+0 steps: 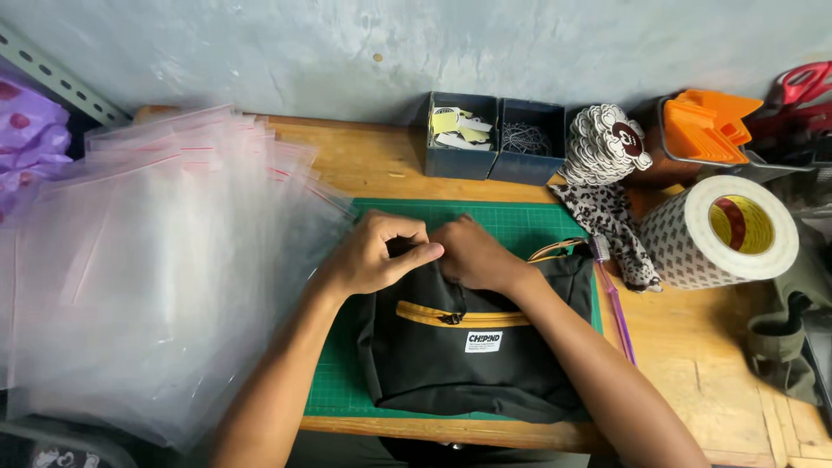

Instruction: The person cleans a black shoulder bag with a purple brush, brushing the front, sides, and back surfaces. They then attach a small bear-shaped charm to the bag's zipper pull.

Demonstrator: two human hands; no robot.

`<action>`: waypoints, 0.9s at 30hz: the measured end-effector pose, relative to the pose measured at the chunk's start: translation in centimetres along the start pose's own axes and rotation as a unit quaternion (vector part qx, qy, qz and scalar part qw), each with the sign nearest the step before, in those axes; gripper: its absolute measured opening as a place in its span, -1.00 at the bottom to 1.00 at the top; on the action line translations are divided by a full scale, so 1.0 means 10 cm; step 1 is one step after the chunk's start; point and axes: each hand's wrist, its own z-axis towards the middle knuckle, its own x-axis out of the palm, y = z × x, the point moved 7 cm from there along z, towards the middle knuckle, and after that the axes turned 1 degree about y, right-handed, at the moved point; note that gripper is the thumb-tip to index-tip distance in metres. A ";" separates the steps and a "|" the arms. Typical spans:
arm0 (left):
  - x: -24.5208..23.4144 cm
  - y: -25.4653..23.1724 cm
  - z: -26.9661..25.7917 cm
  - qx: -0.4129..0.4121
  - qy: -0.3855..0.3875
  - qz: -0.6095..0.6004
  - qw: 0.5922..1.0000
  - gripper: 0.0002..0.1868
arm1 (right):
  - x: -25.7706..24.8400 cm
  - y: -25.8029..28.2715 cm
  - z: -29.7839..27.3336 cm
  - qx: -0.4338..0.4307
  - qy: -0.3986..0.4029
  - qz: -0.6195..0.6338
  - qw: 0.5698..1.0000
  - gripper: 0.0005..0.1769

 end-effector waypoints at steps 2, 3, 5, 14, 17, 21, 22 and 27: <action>0.01 0.02 -0.01 -0.002 0.001 0.001 1.000 -0.54 | 0.04 -0.16 0.09 0.025 0.004 0.026 0.999 -0.89; 0.02 0.02 -0.02 -0.005 0.002 0.001 1.000 -0.53 | 0.07 -0.26 0.13 0.050 0.008 0.053 0.997 -0.85; 0.00 0.18 -0.05 -0.027 0.001 0.015 1.000 -0.49 | 0.01 -0.09 0.16 0.042 -0.010 0.034 0.999 -0.88; -0.32 0.20 -0.07 -0.092 -0.004 0.207 0.974 -0.72 | -0.94 0.51 -0.54 -0.016 -0.183 -0.151 0.971 -0.96; -0.25 0.29 -0.10 -0.098 0.014 0.363 0.927 -0.86 | -1.14 0.09 -1.05 0.109 -0.201 -0.260 0.938 -0.88; 0.33 -0.03 0.04 -0.021 0.019 0.419 0.908 -0.67 | -1.19 -0.36 -1.47 0.160 -0.241 -0.287 0.913 -0.83; 0.49 -0.08 0.09 -0.020 0.018 0.419 0.907 -0.67 | -1.15 -0.37 -1.46 0.160 -0.243 -0.287 0.913 -0.83; 1.08 0.06 0.38 -0.102 0.056 0.405 0.907 -0.30 | -0.97 -0.42 -1.46 0.140 -0.291 -0.396 0.860 -0.74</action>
